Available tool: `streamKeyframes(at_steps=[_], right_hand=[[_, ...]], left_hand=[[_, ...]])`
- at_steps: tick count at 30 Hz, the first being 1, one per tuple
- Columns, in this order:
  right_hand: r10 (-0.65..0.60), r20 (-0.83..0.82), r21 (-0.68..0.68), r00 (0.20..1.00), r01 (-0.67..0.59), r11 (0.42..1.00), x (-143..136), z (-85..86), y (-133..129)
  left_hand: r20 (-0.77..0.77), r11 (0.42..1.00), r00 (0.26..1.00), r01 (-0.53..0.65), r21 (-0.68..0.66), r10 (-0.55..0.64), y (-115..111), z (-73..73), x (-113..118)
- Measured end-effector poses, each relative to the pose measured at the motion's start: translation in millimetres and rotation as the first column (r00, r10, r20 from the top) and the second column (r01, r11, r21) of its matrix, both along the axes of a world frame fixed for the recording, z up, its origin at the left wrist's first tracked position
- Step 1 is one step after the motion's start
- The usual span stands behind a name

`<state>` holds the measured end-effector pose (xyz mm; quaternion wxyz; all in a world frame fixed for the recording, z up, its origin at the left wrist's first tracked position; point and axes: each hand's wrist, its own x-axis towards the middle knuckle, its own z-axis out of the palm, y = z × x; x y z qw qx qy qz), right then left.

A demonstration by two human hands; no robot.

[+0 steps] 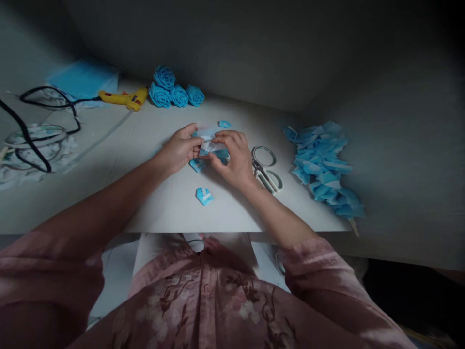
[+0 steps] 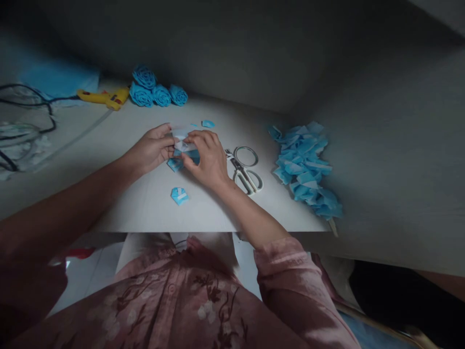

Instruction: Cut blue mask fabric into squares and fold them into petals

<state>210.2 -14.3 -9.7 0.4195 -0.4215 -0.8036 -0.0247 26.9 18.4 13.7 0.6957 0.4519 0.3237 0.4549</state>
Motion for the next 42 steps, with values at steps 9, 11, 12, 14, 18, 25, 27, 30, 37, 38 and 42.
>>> streamKeyframes(at_steps=[9,11,12,14,18,25,27,30,37,38,42], right_hand=[[-0.008,-0.096,-0.023,0.995,0.006,1.000,-0.2,2.8,-0.8],[-0.004,-0.117,-0.011,0.993,0.002,1.000,0.3,3.5,-0.5],[0.001,-0.122,-0.001,0.993,-0.001,1.000,0.7,3.6,-0.2],[0.001,-0.109,0.018,0.994,0.001,1.000,1.4,3.2,0.6],[-0.002,-0.037,0.046,0.999,0.003,0.999,2.3,1.5,1.0],[0.060,-0.005,0.067,0.998,-0.060,0.996,0.5,0.3,-1.2],[0.062,0.005,0.043,0.998,-0.062,0.997,0.7,1.2,-1.6],[0.054,0.024,-0.001,0.998,-0.054,0.999,2.1,2.7,-1.5],[0.049,0.024,0.000,0.999,-0.049,0.999,5.8,3.4,0.0],[0.047,0.026,0.014,0.999,-0.047,0.999,6.1,3.4,0.1],[0.048,0.021,0.050,0.999,-0.049,0.998,5.8,4.5,-0.4]], left_hand=[[-0.006,1.000,1.000,0.004,0.021,-0.004,0.3,-3.2,-1.1],[-0.001,1.000,1.000,0.004,0.015,-0.004,0.3,-2.3,-1.1],[0.004,1.000,1.000,0.003,0.013,-0.003,0.4,-1.8,-1.1],[0.012,1.000,1.000,-0.002,0.007,0.002,0.6,-0.9,-1.1],[0.019,1.000,1.000,-0.018,-0.009,0.018,1.3,0.2,-2.6],[0.044,0.999,0.998,-0.040,-0.023,0.041,2.1,1.6,-2.1],[0.042,0.997,0.997,-0.064,-0.041,0.066,2.3,2.4,-1.0],[0.040,0.996,0.996,-0.073,-0.058,0.076,2.1,3.9,-0.3],[0.032,1.000,0.999,-0.002,-0.004,0.003,2.1,4.1,-2.9],[0.024,1.000,1.000,0.001,0.006,-0.002,2.1,3.6,-3.3],[0.011,1.000,1.000,0.007,0.026,-0.007,2.1,1.3,-4.2]])
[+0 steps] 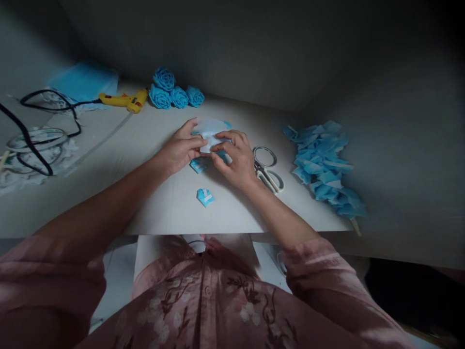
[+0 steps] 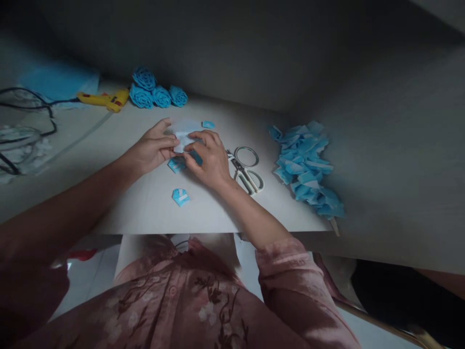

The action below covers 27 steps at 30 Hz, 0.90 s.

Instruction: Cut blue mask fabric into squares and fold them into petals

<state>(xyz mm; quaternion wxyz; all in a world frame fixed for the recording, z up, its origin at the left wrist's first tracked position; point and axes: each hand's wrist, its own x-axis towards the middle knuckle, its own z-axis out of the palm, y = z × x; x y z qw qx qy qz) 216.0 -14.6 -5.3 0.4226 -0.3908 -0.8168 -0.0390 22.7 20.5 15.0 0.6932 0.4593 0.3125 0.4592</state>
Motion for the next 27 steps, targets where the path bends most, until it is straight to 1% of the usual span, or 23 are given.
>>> streamKeyframes(at_steps=[3,5,7,8,10,11,12,14,16,17,19,21,24,27], right_hand=[[-0.011,-0.015,-0.035,1.000,0.010,0.999,-1,1.6,-1],[-0.019,-0.077,-0.068,0.997,0.014,0.998,0,2.0,0],[-0.038,-0.226,-0.126,0.973,0.009,0.992,4,1.0,4],[-0.057,-0.323,-0.174,0.945,0.000,0.985,7,-0.1,8],[-0.118,-0.514,-0.310,0.849,-0.056,0.949,15,-2.9,17],[-0.156,-0.588,-0.388,0.794,-0.108,0.915,18,-4.1,21],[-0.195,-0.640,-0.466,0.743,-0.173,0.868,20,-4.7,24],[-0.266,-0.695,-0.586,0.668,-0.313,0.748,20,-3.3,26],[-0.311,-0.707,-0.653,0.635,-0.418,0.632,15,1.7,22],[-0.323,-0.705,-0.672,0.632,-0.449,0.589,12,5.1,18],[-0.326,-0.693,-0.695,0.643,-0.474,0.541,7,11.2,11],[-0.308,-0.689,-0.694,0.656,-0.474,0.541,4,14.2,6],[-0.252,-0.707,-0.656,0.661,-0.480,0.582,6,11.9,6],[-0.210,-0.720,-0.630,0.662,-0.494,0.600,8,8.0,9]], left_hand=[[-0.020,1.000,1.000,-0.019,0.005,0.019,0,-1.5,1],[-0.034,0.999,0.998,-0.046,0.007,0.046,0,-1.4,2],[-0.036,0.997,0.997,-0.072,0.006,0.072,0,-0.6,2],[-0.034,0.997,0.996,-0.082,0.007,0.082,0,-0.2,2],[-0.031,0.995,0.995,-0.094,0.017,0.095,1,-0.3,1],[-0.033,0.995,0.995,-0.096,0.028,0.097,2,-1.1,0],[-0.038,0.994,0.995,-0.095,0.046,0.097,3,-2.6,-1],[-0.058,0.991,0.994,-0.089,0.105,0.095,7,-7.5,-2],[-0.090,0.979,0.991,-0.082,0.189,0.100,11,-14.2,-3],[-0.108,0.969,0.988,-0.079,0.233,0.106,13,-17.6,-3],[-0.138,0.950,0.984,-0.068,0.305,0.114,18,-23.7,-3],[-0.161,0.935,0.980,-0.054,0.351,0.117,20,-27.7,-3],[-0.181,0.923,0.976,-0.040,0.382,0.117,23,-30.7,-4],[-0.189,0.922,0.975,-0.038,0.385,0.119,24,-32.3,-5]])
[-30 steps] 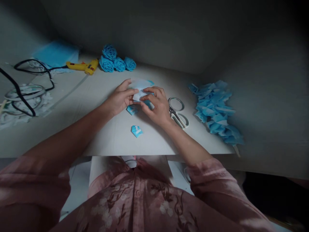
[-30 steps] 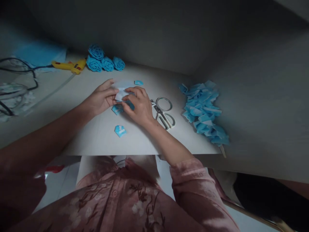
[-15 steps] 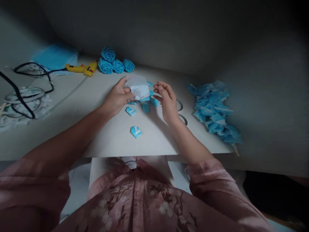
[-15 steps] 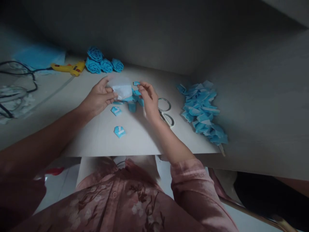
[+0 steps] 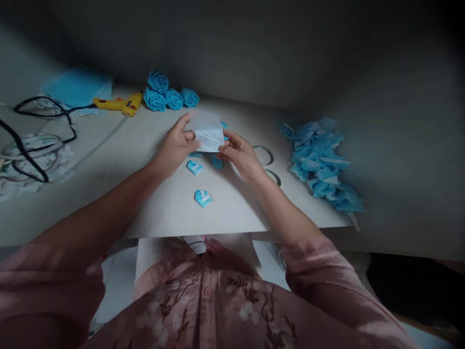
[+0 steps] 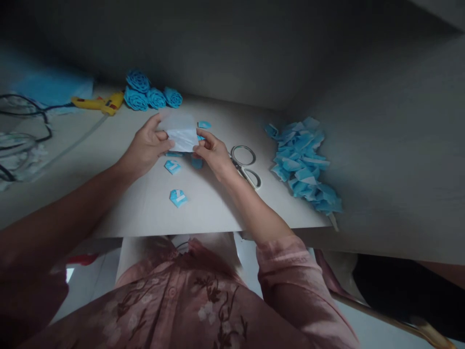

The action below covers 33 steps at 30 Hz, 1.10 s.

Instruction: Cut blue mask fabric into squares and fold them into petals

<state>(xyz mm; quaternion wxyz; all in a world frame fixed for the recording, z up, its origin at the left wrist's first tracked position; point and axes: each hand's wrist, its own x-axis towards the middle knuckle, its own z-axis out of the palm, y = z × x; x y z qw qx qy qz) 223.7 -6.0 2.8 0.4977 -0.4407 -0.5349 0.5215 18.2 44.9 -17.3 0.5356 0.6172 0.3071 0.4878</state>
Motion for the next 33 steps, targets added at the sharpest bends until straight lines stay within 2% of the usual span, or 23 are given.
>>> streamKeyframes(at_steps=[7,12,15,19,23,27,30,33], right_hand=[[0.006,-0.020,-0.040,1.000,-0.007,0.999,1,1.3,4],[-0.024,-0.053,-0.090,0.998,0.019,0.996,4,-0.7,13],[-0.034,-0.047,-0.012,0.998,0.034,0.999,5,0.4,11],[-0.097,0.009,0.169,0.995,0.094,0.981,5,4.1,6],[-0.138,0.221,0.427,0.966,0.032,0.904,7,8.2,3],[-0.254,0.442,0.636,0.860,-0.101,0.765,11,9.9,3],[-0.311,0.547,0.699,0.777,-0.220,0.680,15,9.5,3],[-0.318,0.602,0.701,0.732,-0.296,0.648,17,11.0,1]], left_hand=[[-0.021,0.999,1.000,-0.007,-0.045,0.006,-2,3.5,-3],[0.017,0.985,0.994,0.113,-0.128,-0.111,-13,13.2,0],[0.025,0.963,0.979,0.203,-0.179,-0.202,-19,16.2,3],[0.044,0.941,0.969,0.246,-0.233,-0.242,-21,17.0,5],[0.076,0.933,0.972,0.235,-0.274,-0.222,-21,17.6,3],[0.106,0.927,0.978,0.204,-0.314,-0.179,-19,18.9,2],[0.126,0.928,0.978,0.199,-0.316,-0.167,-19,20.6,2],[0.137,0.934,0.980,0.180,-0.310,-0.143,-19,21.3,1]])
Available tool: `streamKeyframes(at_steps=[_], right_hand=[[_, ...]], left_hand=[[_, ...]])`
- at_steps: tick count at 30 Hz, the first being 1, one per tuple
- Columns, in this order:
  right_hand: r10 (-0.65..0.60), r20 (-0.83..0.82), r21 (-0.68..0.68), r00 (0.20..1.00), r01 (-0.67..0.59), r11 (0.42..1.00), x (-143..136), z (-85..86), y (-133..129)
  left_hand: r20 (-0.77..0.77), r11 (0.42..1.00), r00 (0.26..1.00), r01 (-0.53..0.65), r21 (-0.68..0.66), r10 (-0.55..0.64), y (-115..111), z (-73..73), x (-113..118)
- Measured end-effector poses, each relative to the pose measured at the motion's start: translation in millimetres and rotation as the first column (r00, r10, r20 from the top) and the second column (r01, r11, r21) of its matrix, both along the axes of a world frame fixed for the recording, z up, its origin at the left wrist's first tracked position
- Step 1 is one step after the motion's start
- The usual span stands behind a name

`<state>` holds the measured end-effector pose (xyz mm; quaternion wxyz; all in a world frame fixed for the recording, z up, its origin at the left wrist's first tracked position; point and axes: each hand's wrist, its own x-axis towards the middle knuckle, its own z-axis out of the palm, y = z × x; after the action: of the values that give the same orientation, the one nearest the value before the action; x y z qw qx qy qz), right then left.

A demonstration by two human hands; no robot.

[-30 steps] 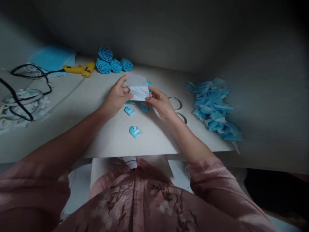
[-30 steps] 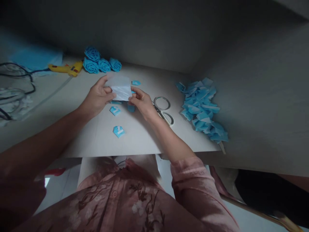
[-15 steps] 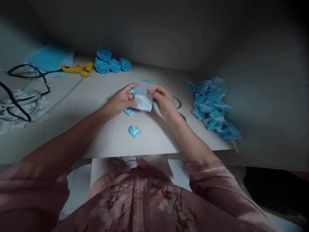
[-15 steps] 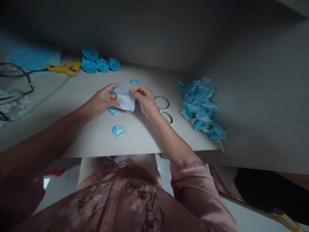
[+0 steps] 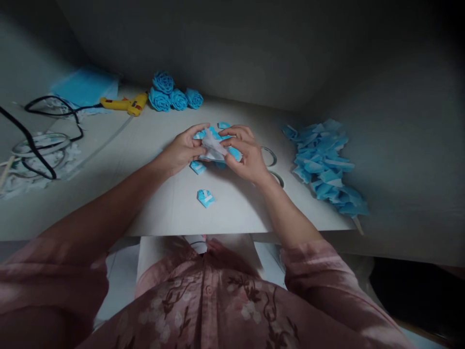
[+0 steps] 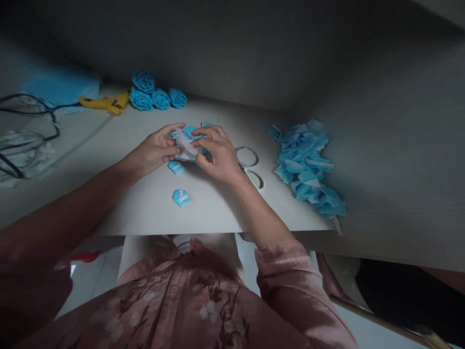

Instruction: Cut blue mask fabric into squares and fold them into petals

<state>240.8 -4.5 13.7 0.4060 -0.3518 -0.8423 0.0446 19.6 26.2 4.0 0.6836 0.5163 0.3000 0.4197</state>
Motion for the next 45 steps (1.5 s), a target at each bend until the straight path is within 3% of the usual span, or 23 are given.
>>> streamKeyframes(at_steps=[3,7,14,25,31,37,45], right_hand=[[0.007,-0.040,-0.051,0.999,-0.009,0.999,0,5.1,-3],[-0.040,-0.216,-0.193,0.976,-0.002,0.981,-3,13.4,-8],[-0.089,-0.288,-0.428,0.954,-0.045,0.903,-12,11.7,-13],[-0.123,-0.303,-0.333,0.945,0.016,0.943,-19,-0.6,-10],[0.088,-0.192,-0.309,0.977,-0.145,0.940,-15,8.8,-22],[-0.198,-0.437,-0.346,0.877,0.039,0.937,-12,12.0,-16],[-0.141,-0.367,-0.445,0.920,-0.041,0.894,-11,5.9,-4]], left_hand=[[-0.024,0.998,0.999,-0.043,0.041,0.044,3,-2.7,0],[-0.128,0.982,0.988,-0.061,0.178,0.084,10,-10.6,-1],[-0.183,0.941,0.977,-0.038,0.336,0.105,6,-16.4,4],[-0.277,0.952,0.958,0.010,0.307,0.079,3,-13.2,4],[-0.195,0.943,0.973,-0.055,0.329,0.124,8,-15.6,1],[-0.178,0.955,0.975,-0.076,0.287,0.131,6,-12.5,2],[-0.230,0.908,0.957,-0.069,0.413,0.176,-5,-5.5,5]])
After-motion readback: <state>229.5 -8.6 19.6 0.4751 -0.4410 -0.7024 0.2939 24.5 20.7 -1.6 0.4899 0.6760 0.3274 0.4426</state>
